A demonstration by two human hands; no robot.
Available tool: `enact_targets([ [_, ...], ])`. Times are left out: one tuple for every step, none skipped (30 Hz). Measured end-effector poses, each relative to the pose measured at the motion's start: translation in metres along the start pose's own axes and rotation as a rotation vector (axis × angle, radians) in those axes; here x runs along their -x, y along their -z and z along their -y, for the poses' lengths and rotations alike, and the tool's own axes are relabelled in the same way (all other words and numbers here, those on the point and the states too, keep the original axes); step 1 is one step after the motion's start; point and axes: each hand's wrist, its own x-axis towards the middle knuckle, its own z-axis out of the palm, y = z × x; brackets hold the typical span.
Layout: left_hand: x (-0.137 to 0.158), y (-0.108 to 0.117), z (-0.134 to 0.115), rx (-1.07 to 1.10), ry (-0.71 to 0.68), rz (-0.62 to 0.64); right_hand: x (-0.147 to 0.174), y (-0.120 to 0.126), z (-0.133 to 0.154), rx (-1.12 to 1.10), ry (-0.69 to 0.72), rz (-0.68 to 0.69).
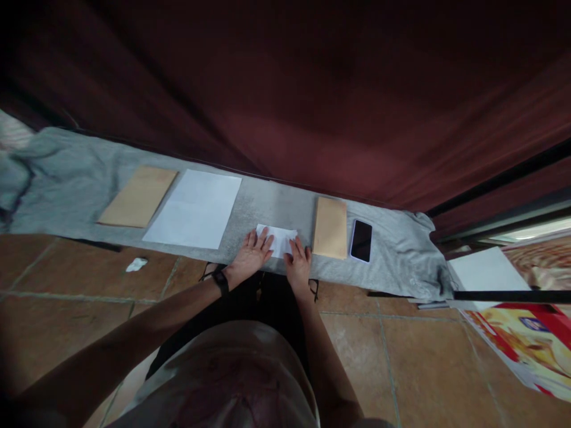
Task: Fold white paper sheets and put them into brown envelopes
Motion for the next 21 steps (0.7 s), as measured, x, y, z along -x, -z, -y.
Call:
enact_targets([
  [0.001, 0.001, 0.001, 0.005, 0.001, -0.008, 0.000, 0.000, 0.001, -0.007, 0.000, -0.003],
  [0.002, 0.001, 0.003, 0.018, 0.004, -0.022, 0.000, 0.001, 0.001, -0.011, 0.002, -0.005],
  [0.003, 0.002, 0.005, 0.041, 0.008, -0.039, 0.000, 0.001, 0.002, -0.014, 0.002, -0.008],
  [0.004, 0.002, 0.007, 0.073, 0.011, -0.058, -0.001, 0.001, 0.003, -0.015, 0.001, -0.012],
  [0.004, 0.001, 0.009, 0.114, 0.015, -0.077, -0.001, 0.001, 0.003, -0.016, 0.000, -0.014],
  [0.005, 0.000, 0.012, 0.159, 0.020, -0.095, -0.001, 0.002, 0.003, -0.017, -0.001, -0.017],
  [0.005, 0.000, 0.013, 0.209, 0.027, -0.112, -0.001, 0.002, 0.003, -0.017, -0.003, -0.021],
  [0.005, -0.001, 0.015, 0.259, 0.036, -0.127, -0.001, 0.002, 0.003, -0.017, -0.004, -0.026],
  [0.005, -0.002, 0.016, 0.309, 0.047, -0.140, 0.000, 0.002, 0.003, -0.018, -0.001, -0.029],
  [0.005, -0.002, 0.017, 0.357, 0.061, -0.154, 0.000, 0.002, 0.002, -0.020, 0.002, -0.031],
  [0.005, -0.001, 0.017, 0.402, 0.080, -0.168, 0.000, 0.002, 0.002, -0.019, 0.004, -0.033],
  [0.005, -0.001, 0.017, 0.443, 0.105, -0.184, 0.001, 0.001, 0.002, -0.016, 0.004, -0.035],
  [0.006, 0.000, 0.017, 0.477, 0.131, -0.202, 0.001, 0.001, 0.002, -0.011, -0.001, -0.036],
  [0.005, 0.001, 0.018, 0.505, 0.156, -0.223, 0.001, 0.001, 0.002, -0.004, -0.010, -0.040],
  [0.005, 0.002, 0.018, 0.527, 0.177, -0.246, 0.001, 0.000, 0.002, 0.001, -0.023, -0.045],
  [0.005, 0.003, 0.019, 0.546, 0.193, -0.267, 0.001, 0.000, 0.002, 0.002, -0.039, -0.050],
  [0.005, 0.003, 0.019, 0.565, 0.204, -0.281, 0.001, -0.001, 0.003, -0.002, -0.054, -0.052],
  [0.004, 0.003, 0.020, 0.585, 0.214, -0.288, 0.001, -0.001, 0.003, -0.008, -0.065, -0.053],
  [0.004, 0.002, 0.020, 0.602, 0.224, -0.287, 0.001, -0.001, 0.003, -0.016, -0.071, -0.050],
  [0.004, 0.001, 0.021, 0.614, 0.234, -0.280, 0.001, -0.001, 0.003, -0.024, -0.072, -0.047],
  [0.004, 0.000, 0.021, 0.616, 0.241, -0.272, 0.000, -0.001, 0.003, -0.028, -0.069, -0.043],
])
